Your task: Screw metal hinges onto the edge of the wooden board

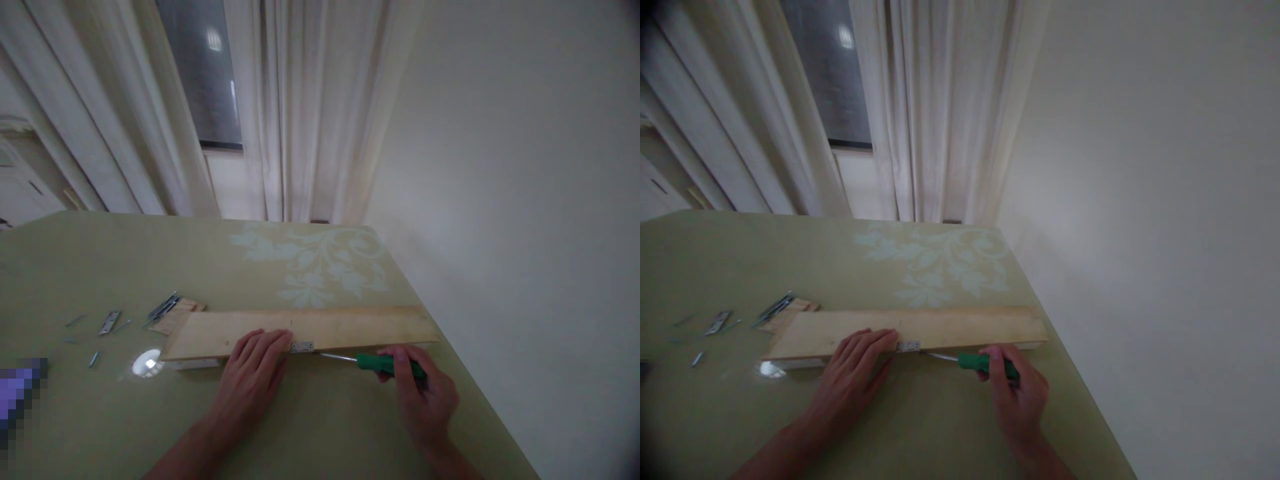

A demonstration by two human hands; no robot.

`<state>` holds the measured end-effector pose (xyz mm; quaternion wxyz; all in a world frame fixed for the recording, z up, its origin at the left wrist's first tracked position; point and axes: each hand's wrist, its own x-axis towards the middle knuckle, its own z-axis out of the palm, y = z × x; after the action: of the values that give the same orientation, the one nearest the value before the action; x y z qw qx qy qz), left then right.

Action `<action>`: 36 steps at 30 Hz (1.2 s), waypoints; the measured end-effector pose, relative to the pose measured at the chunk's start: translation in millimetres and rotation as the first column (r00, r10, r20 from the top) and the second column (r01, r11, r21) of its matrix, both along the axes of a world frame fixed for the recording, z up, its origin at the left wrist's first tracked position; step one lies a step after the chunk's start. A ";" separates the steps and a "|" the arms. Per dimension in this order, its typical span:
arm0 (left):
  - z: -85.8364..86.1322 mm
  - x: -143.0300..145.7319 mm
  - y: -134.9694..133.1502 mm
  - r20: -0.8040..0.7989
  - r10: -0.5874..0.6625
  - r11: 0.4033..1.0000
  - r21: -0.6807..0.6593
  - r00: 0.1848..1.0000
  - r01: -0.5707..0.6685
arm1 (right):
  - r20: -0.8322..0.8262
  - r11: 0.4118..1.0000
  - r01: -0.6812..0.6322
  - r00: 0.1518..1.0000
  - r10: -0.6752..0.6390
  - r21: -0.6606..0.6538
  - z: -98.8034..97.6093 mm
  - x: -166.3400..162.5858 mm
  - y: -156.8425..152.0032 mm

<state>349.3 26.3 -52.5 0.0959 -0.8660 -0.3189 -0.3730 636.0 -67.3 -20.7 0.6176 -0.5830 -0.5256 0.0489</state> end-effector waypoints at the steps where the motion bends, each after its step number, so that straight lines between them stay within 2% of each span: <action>1: 0.0 0.0 0.1 -0.001 -0.003 1.000 -0.004 1.000 0.003 | -0.036 1.000 -0.002 0.999 0.001 -0.013 -0.7 0.0 1.0; 3: -0.6 -0.6 0.3 -0.008 -0.004 1.000 -0.014 1.000 0.004 | -0.197 0.996 -0.060 0.979 0.046 -0.067 -3.2 -0.8 6.0; 6: -1.7 -1.9 0.5 -0.018 -0.002 1.000 -0.028 1.000 0.002 | -0.511 0.973 -0.195 0.853 0.107 -0.122 -7.5 -1.2 16.4; 8: -2.0 -2.2 0.7 -0.017 -0.006 0.999 -0.033 1.000 0.005 | -0.588 0.974 -0.181 0.806 0.070 -0.132 -8.7 1.2 21.0; 12: -1.2 -1.0 -0.4 -0.020 -0.013 0.999 -0.043 1.000 0.012 | -0.485 0.984 -0.080 0.875 -0.007 -0.159 -3.5 8.6 21.5; 15: -1.3 -0.9 -2.3 -0.004 -0.003 0.993 -0.117 1.000 0.002 | -0.399 0.978 -0.086 0.917 0.005 -0.187 3.5 9.5 19.1; 19: -4.6 -2.8 -3.6 0.118 -0.001 0.974 -0.227 0.993 0.028 | -0.319 0.976 -0.080 0.948 0.010 -0.205 7.8 6.5 17.9; 21: -6.5 -3.2 -3.7 0.107 -0.013 0.979 -0.203 0.994 0.035 | -0.297 0.976 -0.066 0.955 0.002 -0.207 7.1 5.2 17.2; 24: -8.2 -2.3 -4.3 -0.023 0.024 0.992 -0.124 0.999 -0.027 | -0.283 0.973 -0.079 0.959 0.015 -0.218 4.4 2.8 14.9; 26: -8.6 -1.2 -5.0 -0.078 0.059 0.994 -0.083 0.995 -0.065 | -0.289 0.969 -0.100 0.957 0.032 -0.225 2.1 0.6 13.6; 28: -8.7 -0.3 -5.5 -0.094 0.073 0.995 -0.064 0.993 -0.079 | -0.363 0.966 -0.142 0.930 0.056 -0.215 -0.2 -1.4 13.8; 31: -8.3 0.3 -5.8 -0.092 0.081 0.995 -0.056 0.992 -0.087 | -0.569 0.966 -0.186 0.821 0.052 -0.181 -3.1 -1.7 17.0; 33: -7.7 0.5 -6.2 -0.080 0.076 0.995 -0.055 0.994 -0.081 | -0.626 0.969 -0.163 0.780 0.010 -0.187 -3.6 0.5 19.4; 36: -6.8 0.7 -7.1 -0.062 0.066 0.993 -0.092 0.996 -0.071 | -0.566 0.968 -0.124 0.824 -0.023 -0.220 -1.1 5.2 20.9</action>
<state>350.0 19.3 -59.3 0.0770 -0.8688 -0.3627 -0.3283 641.2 -46.4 -21.8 0.6664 -0.6004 -0.3245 0.3003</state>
